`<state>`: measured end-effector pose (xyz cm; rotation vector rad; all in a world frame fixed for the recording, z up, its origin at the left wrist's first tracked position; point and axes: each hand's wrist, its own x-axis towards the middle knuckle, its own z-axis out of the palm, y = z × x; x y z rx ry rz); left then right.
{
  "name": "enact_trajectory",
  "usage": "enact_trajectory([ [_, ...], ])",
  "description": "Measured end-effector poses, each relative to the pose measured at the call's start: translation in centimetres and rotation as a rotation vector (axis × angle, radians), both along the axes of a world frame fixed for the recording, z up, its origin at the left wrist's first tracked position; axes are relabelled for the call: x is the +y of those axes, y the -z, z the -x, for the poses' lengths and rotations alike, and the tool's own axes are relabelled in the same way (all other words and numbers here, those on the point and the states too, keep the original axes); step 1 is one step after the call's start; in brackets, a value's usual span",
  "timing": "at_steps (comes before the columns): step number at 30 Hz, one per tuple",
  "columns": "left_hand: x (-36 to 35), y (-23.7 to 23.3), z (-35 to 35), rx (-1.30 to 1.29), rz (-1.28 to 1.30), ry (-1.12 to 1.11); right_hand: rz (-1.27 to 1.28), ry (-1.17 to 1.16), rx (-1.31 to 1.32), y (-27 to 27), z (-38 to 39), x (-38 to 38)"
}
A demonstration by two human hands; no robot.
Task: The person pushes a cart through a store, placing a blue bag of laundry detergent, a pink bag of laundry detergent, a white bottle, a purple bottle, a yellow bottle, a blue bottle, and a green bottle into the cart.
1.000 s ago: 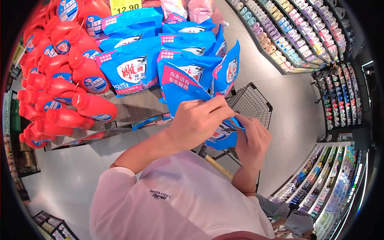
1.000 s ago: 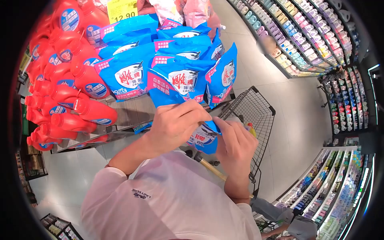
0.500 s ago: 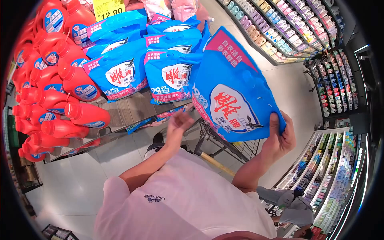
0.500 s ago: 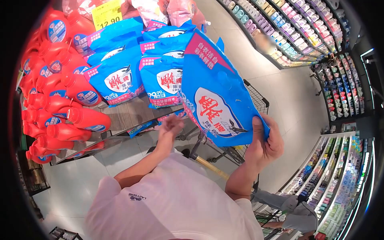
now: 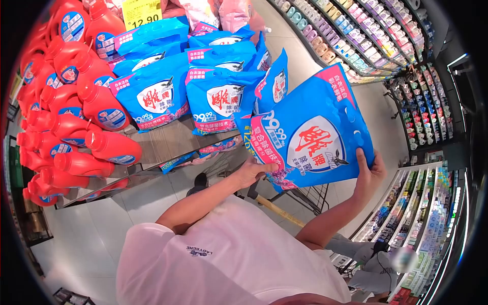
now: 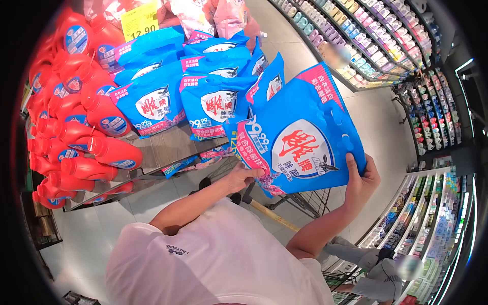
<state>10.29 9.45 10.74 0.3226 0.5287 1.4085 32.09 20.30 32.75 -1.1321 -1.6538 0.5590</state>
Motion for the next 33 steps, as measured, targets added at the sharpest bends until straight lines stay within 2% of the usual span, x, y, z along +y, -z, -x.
enact_trajectory([
  [2,-0.4,-1.0,-0.2,0.062,-0.031,-0.036,0.030,-0.048,-0.057,-0.1,-1.2,-0.1],
  [4,-0.8,-1.8,-0.3,0.341,-0.094,-0.138,0.109,-0.139,-0.081,-0.3,-2.1,-0.7],
  [5,-1.0,-1.2,-0.6,0.343,-0.098,-0.123,0.108,-0.124,-0.078,0.0,-2.5,-0.7],
  [7,-1.3,-0.6,-1.1,0.628,-0.141,-0.101,-0.144,-0.075,-0.261,1.3,-3.4,-0.1],
  [8,-1.0,-1.0,-0.8,0.847,-0.334,-0.217,-0.086,-0.060,-0.214,1.9,-4.1,0.3],
  [9,-0.5,-2.3,-0.5,1.057,-0.534,-0.336,0.031,-0.162,-0.059,2.8,-5.4,0.9],
  [11,1.3,-2.0,-2.7,0.917,-0.704,-0.996,-0.009,-0.439,0.194,5.4,-7.3,3.6],
  [12,1.1,-2.1,-2.7,1.074,-0.741,-1.060,-0.015,-0.419,0.193,5.1,-7.1,3.6],
  [15,0.2,-1.9,-2.6,1.296,-0.906,-1.102,0.040,-0.437,0.186,4.4,-5.8,2.7],
  [17,-0.1,-1.5,-2.9,1.340,-0.963,-1.081,-0.025,-0.401,0.213,4.4,-5.7,2.2],
  [19,-0.1,-1.5,-3.1,1.514,-1.098,-1.088,-0.059,-0.373,0.168,4.5,-6.4,1.8],
  [21,-0.1,-1.6,-3.8,1.471,-1.109,-1.048,-0.042,-0.343,0.195,4.6,-7.3,1.3],
  [25,0.9,-2.9,-5.3,1.174,-0.913,-0.842,-0.021,-0.222,0.075,3.8,-10.9,0.0],
  [27,0.9,-3.6,-6.4,0.862,-0.748,-0.602,0.173,-0.111,-0.329,2.3,-13.6,-1.4],
  [28,2.4,-1.3,-5.9,0.546,-0.572,-0.142,0.058,-0.201,-0.443,2.1,-15.1,-1.7],
  [29,1.0,0.9,-6.9,0.560,-0.479,-0.009,0.199,-0.064,-0.485,2.0,-16.5,-3.0],
  [31,1.4,-0.9,-6.5,0.505,-0.280,0.231,0.269,-0.156,-0.451,0.2,-17.1,-5.4],
  [33,1.2,-0.5,-7.7,0.487,-0.295,0.298,0.330,-0.124,-0.410,0.3,-19.6,-7.4],
])
